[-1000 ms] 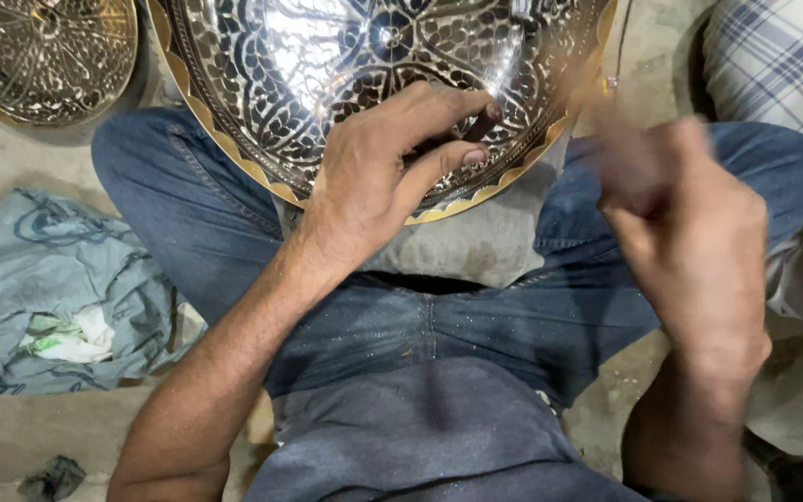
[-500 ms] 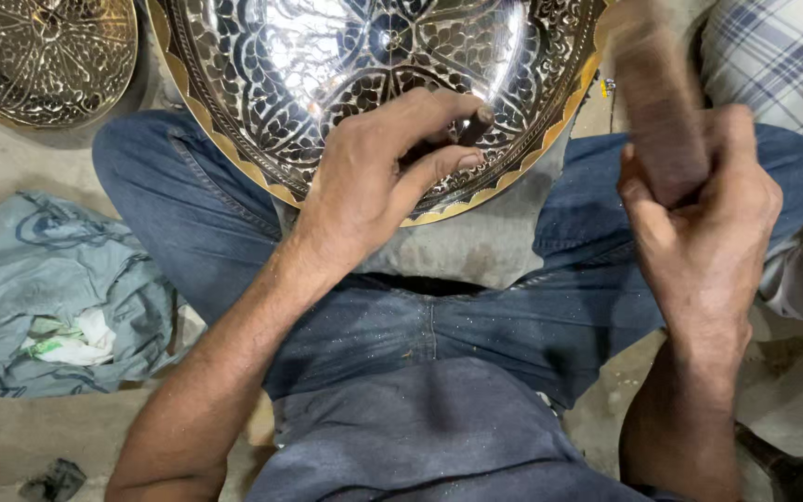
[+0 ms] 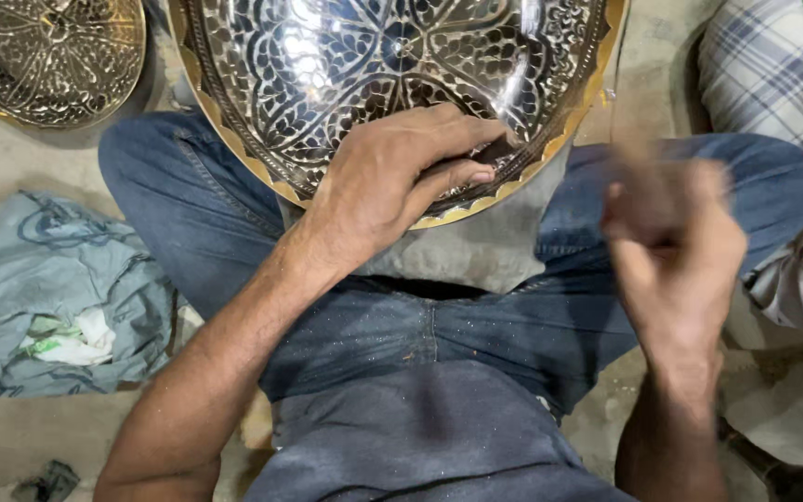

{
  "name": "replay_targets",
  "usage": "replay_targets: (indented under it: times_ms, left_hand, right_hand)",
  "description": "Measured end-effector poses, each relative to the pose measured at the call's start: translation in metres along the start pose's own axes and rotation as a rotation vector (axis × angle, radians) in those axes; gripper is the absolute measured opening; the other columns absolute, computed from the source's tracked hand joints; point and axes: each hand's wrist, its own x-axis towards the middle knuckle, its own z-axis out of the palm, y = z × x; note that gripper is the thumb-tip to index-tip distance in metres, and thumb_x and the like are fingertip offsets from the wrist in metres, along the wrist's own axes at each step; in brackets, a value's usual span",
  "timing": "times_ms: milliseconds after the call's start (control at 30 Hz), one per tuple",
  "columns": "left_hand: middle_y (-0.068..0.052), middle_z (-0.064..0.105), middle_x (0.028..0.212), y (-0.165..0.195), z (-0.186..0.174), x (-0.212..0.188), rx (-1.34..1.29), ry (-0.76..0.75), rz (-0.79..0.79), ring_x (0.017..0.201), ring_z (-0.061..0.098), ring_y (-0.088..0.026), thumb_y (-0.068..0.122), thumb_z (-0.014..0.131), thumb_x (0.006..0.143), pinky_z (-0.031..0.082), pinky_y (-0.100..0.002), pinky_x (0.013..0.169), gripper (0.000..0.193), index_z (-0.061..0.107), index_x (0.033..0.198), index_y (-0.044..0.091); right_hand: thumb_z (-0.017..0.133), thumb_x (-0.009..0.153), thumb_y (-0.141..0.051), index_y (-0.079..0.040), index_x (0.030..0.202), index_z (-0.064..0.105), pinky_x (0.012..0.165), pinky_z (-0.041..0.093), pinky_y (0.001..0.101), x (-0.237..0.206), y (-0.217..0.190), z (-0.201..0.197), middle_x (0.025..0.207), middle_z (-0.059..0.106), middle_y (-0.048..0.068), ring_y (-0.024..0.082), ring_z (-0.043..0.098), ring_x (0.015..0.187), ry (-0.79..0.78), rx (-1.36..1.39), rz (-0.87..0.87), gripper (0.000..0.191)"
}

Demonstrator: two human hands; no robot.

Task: The person sits cross-legged and uses a hammer and chisel to emboss a decorative pattern into a large metal plate resting on their lap. They repeatedly strike the chisel to create intricate designs across the plate's surface.

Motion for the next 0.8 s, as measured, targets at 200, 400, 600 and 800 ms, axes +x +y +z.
replay_targets:
  times_ms: [200,400,600,800]
  left_hand:
    - [-0.005,0.073,0.108,-0.001,-0.002,0.004,-0.008,0.003,0.017,0.096,0.073,-0.021,0.033,0.067,0.103,0.06,-0.036,0.086,0.035,0.069,0.13,0.01]
    - [-0.006,0.072,0.106,0.001,-0.001,-0.002,-0.014,-0.027,-0.026,0.095,0.073,-0.022,0.031,0.068,0.103,0.059,-0.036,0.086,0.034,0.068,0.129,0.009]
    - [-0.006,0.072,0.106,0.004,-0.007,-0.002,-0.033,-0.018,-0.04,0.093,0.072,-0.024,0.031,0.069,0.103,0.058,-0.036,0.083,0.035,0.069,0.13,0.009]
    - [-0.005,0.074,0.107,0.014,-0.013,0.003,-0.07,-0.042,-0.111,0.094,0.073,-0.018,0.027,0.073,0.099,0.059,-0.033,0.085,0.031,0.072,0.125,0.01]
  right_hand:
    - [0.078,0.074,0.004,0.006,0.105,0.058,0.068,0.055,0.0412,-0.002,-0.005,-0.001,0.089,0.065,0.021,0.033,0.069,0.08,-0.08,-0.353,-0.208,0.037]
    - [0.068,0.086,0.013,0.003,0.11,0.059,0.069,0.053,0.0381,-0.003,0.012,-0.001,0.095,0.064,0.018,0.03,0.067,0.081,-0.115,0.009,-0.047,0.028]
    - [0.078,0.103,-0.002,0.002,0.109,0.057,0.071,0.053,0.0374,-0.01,0.022,0.004,0.089,0.064,0.017,0.027,0.063,0.076,0.06,0.398,0.209,0.023]
    - [0.079,0.075,0.006,0.007,0.116,0.058,0.072,0.056,0.0404,0.005,0.016,-0.012,0.097,0.068,0.022,0.031,0.07,0.087,-0.182,-0.216,-0.101,0.046]
